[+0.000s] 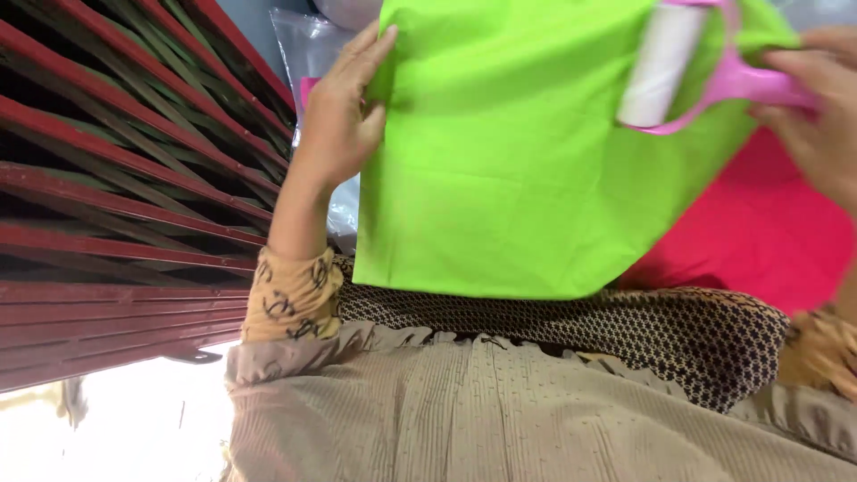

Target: Using a lint roller to remove debris from various pieces of colored fabric on a workspace.

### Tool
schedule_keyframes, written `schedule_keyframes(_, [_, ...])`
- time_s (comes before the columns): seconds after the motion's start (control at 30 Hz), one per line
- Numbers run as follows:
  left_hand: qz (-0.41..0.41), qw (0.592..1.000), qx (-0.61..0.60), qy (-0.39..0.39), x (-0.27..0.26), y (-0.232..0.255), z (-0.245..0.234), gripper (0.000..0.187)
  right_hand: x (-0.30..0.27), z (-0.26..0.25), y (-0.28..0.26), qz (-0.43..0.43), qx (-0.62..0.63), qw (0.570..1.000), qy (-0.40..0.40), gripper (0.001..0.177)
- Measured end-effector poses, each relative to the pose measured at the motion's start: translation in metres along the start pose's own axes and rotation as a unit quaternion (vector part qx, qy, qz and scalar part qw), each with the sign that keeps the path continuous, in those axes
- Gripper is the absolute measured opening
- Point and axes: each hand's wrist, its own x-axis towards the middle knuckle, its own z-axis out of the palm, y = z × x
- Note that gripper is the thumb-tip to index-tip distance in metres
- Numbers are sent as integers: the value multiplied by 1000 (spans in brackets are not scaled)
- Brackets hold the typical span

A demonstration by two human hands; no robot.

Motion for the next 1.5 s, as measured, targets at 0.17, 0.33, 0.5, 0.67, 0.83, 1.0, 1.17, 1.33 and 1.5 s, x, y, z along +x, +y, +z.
schedule_keyframes(0.17, [-107,992,35,-62,37,-66,41,91,56,73,10,-36,-255,966,-22,40])
schedule_keyframes(0.33, [-131,979,144,-60,68,-152,104,88,90,147,-2,-57,-272,961,3,35])
schedule_keyframes(0.5, [-335,862,243,-292,51,-123,100,87,86,147,-40,-56,-234,965,108,27])
schedule_keyframes(0.67, [-212,874,279,-337,-32,-171,145,89,90,177,-91,-6,-168,985,-41,43])
schedule_keyframes(0.83, [-231,866,256,-363,-60,-174,157,105,107,249,-155,40,-43,993,-99,27])
schedule_keyframes(1.0, [-246,865,256,-355,-74,-178,151,110,71,251,-117,136,0,973,-187,25])
schedule_keyframes(1.17, [-221,882,244,-339,-79,-165,134,101,3,144,-68,191,-83,946,-249,33])
schedule_keyframes(1.33, [-205,886,245,-335,-85,-157,133,103,17,160,-119,131,-94,970,-179,31])
schedule_keyframes(1.5, [-215,902,213,-308,-88,-153,136,104,66,235,-224,40,-3,984,-176,15])
